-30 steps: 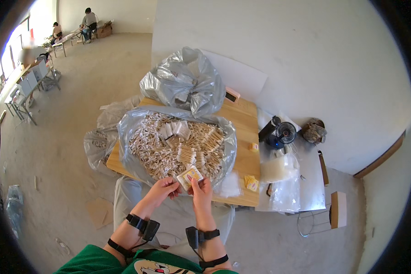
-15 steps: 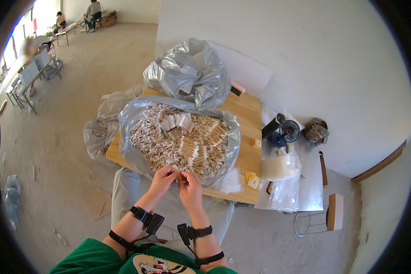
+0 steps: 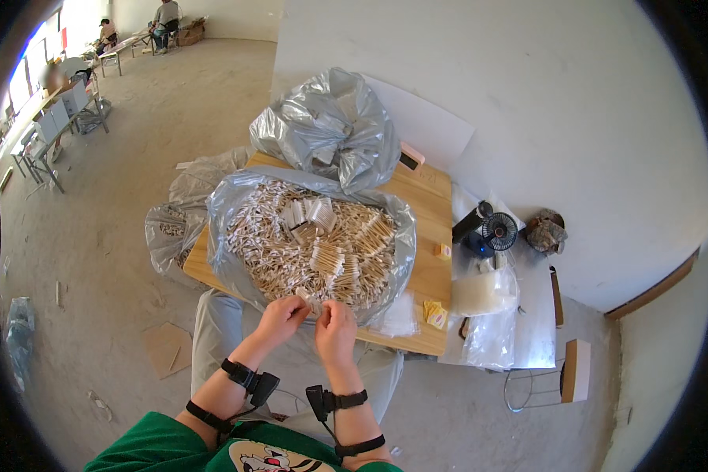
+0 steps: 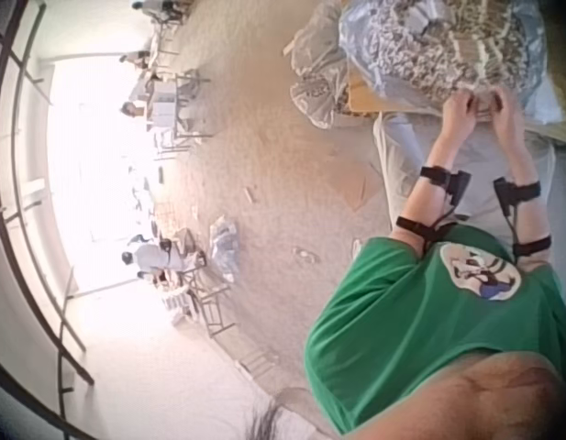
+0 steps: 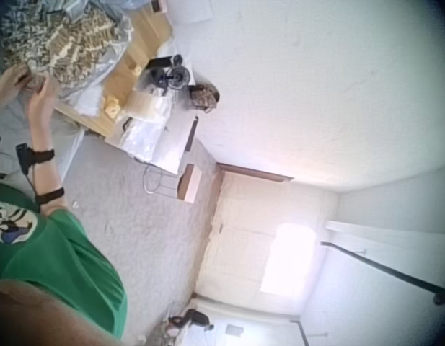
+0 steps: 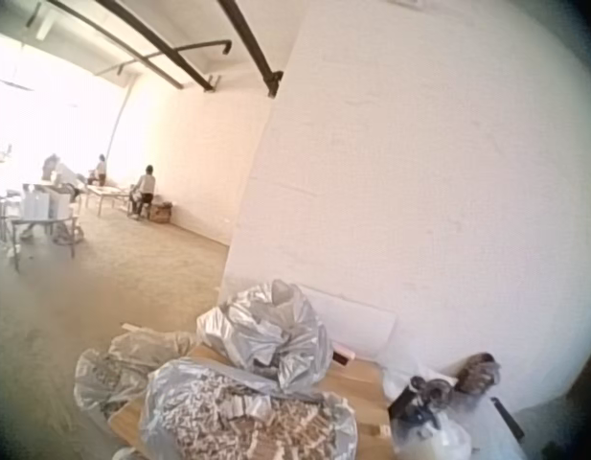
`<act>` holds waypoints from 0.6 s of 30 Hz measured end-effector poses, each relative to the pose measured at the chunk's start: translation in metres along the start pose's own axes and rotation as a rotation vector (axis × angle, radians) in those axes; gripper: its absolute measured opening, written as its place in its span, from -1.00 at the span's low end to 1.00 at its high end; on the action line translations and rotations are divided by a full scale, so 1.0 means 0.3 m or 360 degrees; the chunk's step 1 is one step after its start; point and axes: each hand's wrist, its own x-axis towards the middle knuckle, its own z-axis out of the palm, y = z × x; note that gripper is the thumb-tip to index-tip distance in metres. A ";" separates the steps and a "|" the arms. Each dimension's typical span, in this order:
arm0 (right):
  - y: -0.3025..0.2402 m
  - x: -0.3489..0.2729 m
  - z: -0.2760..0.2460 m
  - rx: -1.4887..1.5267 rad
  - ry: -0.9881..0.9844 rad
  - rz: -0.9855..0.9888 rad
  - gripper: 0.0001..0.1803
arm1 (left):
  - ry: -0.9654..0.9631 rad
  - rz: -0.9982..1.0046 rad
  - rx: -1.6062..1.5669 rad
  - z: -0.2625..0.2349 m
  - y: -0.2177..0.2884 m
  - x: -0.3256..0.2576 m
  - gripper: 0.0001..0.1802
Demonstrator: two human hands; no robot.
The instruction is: Packaging small wooden sticks into individual clear plastic packets.
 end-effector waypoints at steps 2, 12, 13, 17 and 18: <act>-0.006 0.005 -0.006 -0.0137 0.0086 -0.0110 -0.75 | 0.0044 0.0062 0.0184 -0.015 0.021 0.001 -0.86; -0.018 0.006 -0.013 0.0012 0.0031 -0.0003 -0.79 | -0.0272 0.0212 0.0403 -0.057 0.092 -0.001 -0.88; -0.019 0.005 -0.013 0.0036 0.0099 0.0018 -0.78 | -0.0123 0.0182 0.0247 -0.062 0.096 0.004 -0.86; 0.062 -0.007 0.010 0.1010 0.0177 0.0871 -0.82 | 0.0541 -0.0052 0.0132 -0.067 0.069 0.036 -0.78; 0.057 -0.003 0.016 0.1013 0.0168 0.0872 -0.82 | 0.0547 -0.0058 0.0135 -0.057 0.020 0.033 -0.78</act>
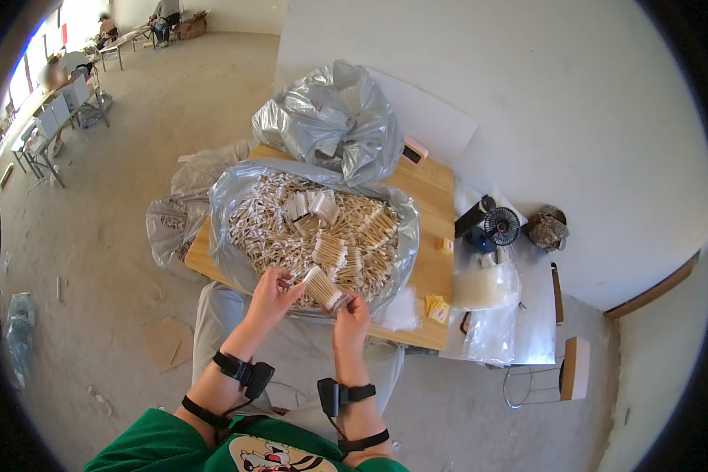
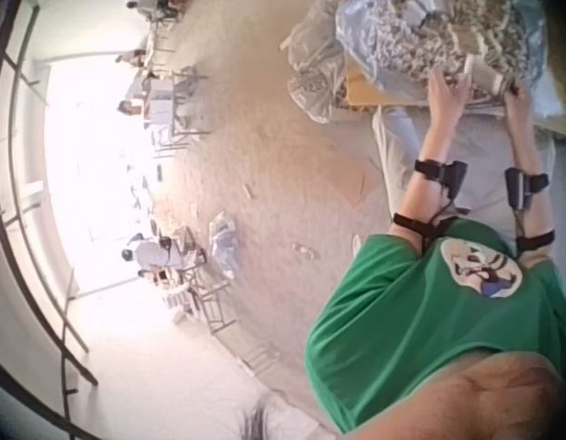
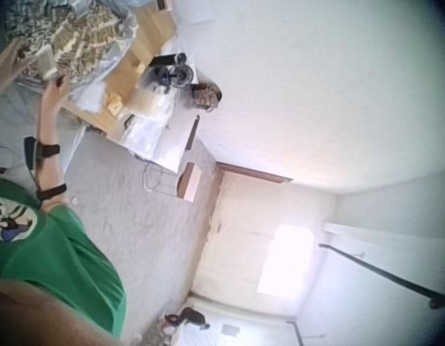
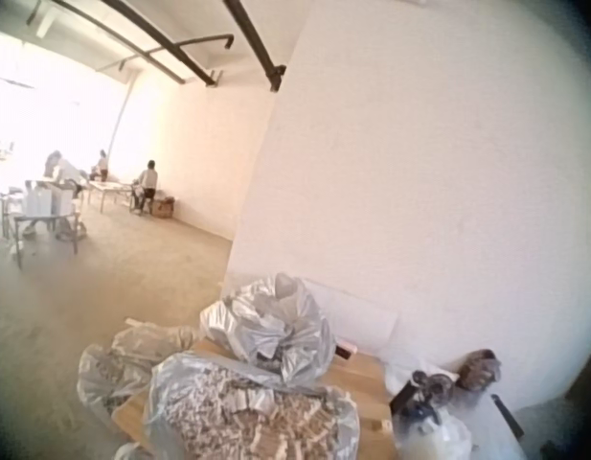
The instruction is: Packaging small wooden sticks into individual clear plastic packets.
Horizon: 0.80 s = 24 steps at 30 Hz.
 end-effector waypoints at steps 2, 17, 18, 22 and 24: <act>0.002 0.003 0.010 0.0559 -0.0037 0.0217 -0.80 | -0.0375 -0.0590 -0.0688 0.023 -0.071 -0.002 -0.71; -0.046 0.107 0.061 -0.0153 -0.0432 0.0037 -0.84 | -0.0402 -0.0197 -0.0147 0.010 -0.017 0.030 -0.78; -0.034 0.114 0.061 -0.0155 -0.0436 0.0041 -0.84 | -0.0400 -0.0203 -0.0146 0.016 -0.021 0.031 -0.78; 0.001 0.122 0.077 -0.0022 -0.0304 0.0047 -0.89 | -0.0244 -0.0402 -0.0616 0.051 -0.058 0.027 -0.84; 0.004 0.124 0.095 -0.0041 -0.0264 0.0045 -0.90 | -0.0192 -0.0493 -0.0811 0.060 -0.056 0.033 -0.86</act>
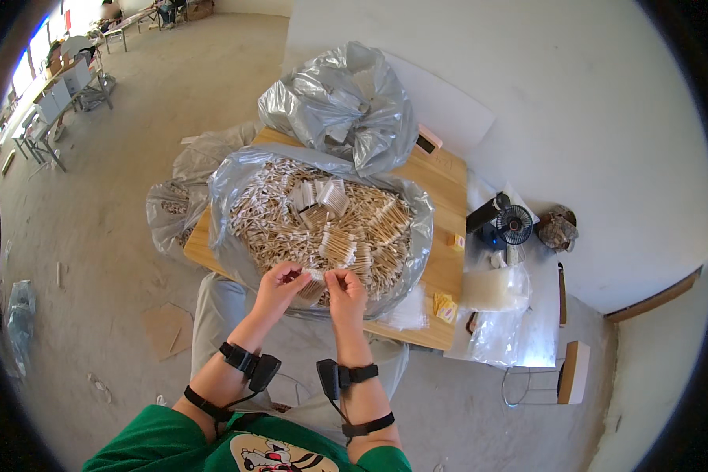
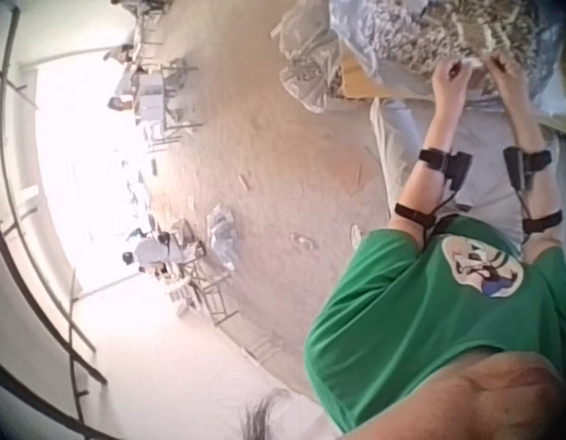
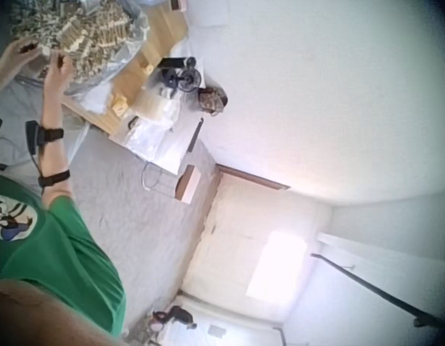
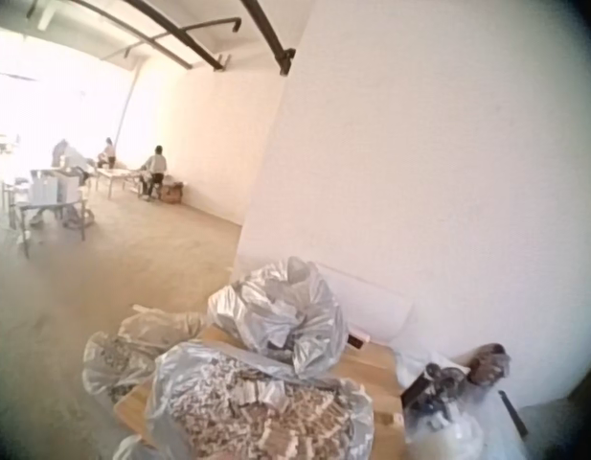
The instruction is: Packaging small wooden sticks into individual clear plastic packets.
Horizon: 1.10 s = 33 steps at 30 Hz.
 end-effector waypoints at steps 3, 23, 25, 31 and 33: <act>-0.010 0.012 0.026 0.0366 0.0073 0.0104 -0.94 | 0.0047 -0.0251 -0.0393 0.006 -0.005 0.018 -0.89; -0.048 0.070 0.106 0.0516 0.0192 -0.0046 -0.89 | 0.0146 -0.0160 -0.0126 0.010 -0.054 0.096 -0.88; -0.013 0.081 0.081 0.0437 0.0103 -0.0028 -0.90 | 0.0130 -0.0144 -0.0211 0.018 -0.046 0.097 -0.86; -0.016 0.077 0.089 0.0468 0.0075 -0.0043 -0.92 | 0.0193 -0.0195 -0.0646 0.042 -0.014 0.096 -0.84; -0.021 0.075 0.092 0.0473 0.0105 -0.0069 -0.92 | 0.0229 -0.0293 -0.0873 0.045 0.005 0.096 -0.85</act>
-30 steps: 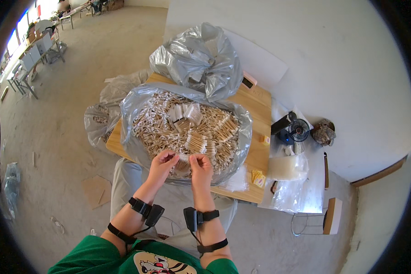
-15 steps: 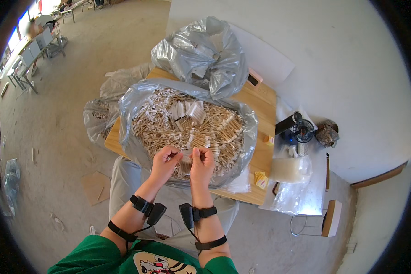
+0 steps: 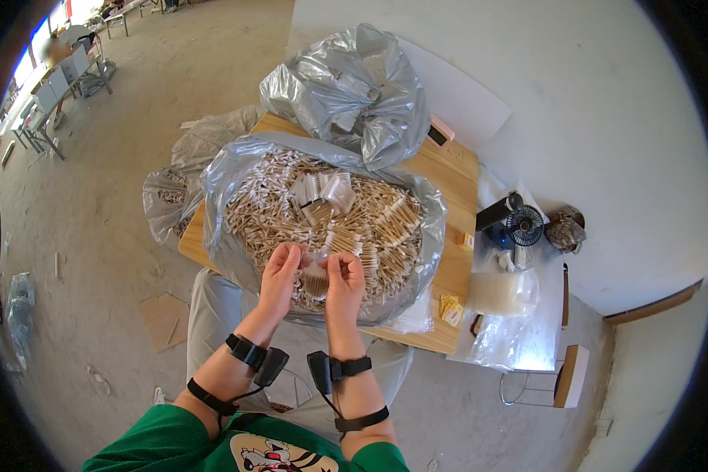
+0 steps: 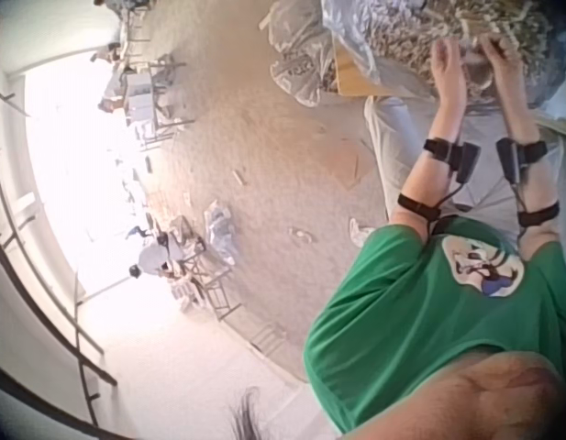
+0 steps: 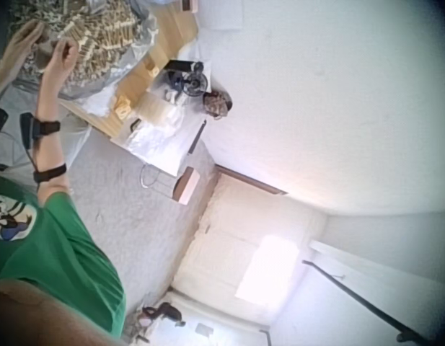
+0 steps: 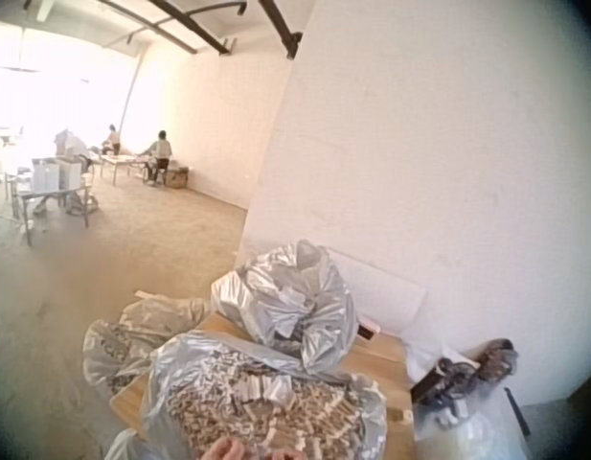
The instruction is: Packaging small wooden sticks into individual clear plastic packets.
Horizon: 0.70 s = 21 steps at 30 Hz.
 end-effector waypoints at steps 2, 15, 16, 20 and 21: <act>-0.015 -0.007 0.002 -0.0198 -0.0023 -0.0043 -0.90 | -0.0059 0.0140 0.0221 0.004 0.005 -0.002 -0.88; -0.011 -0.048 0.010 -0.0165 0.0040 -0.0018 -0.92 | -0.0017 0.0134 -0.0074 0.000 -0.012 -0.014 -0.93; -0.006 -0.054 0.013 -0.0144 0.0050 -0.0008 -0.92 | 0.0037 0.0095 -0.0192 0.001 -0.020 -0.015 -0.93; 0.001 -0.064 0.018 -0.0112 0.0045 -0.0029 -0.91 | 0.0196 -0.0003 -0.0425 0.020 -0.023 -0.024 -0.92; 0.004 -0.066 0.022 -0.0110 0.0041 -0.0032 -0.91 | 0.0195 0.0003 -0.0425 0.011 -0.030 -0.022 -0.92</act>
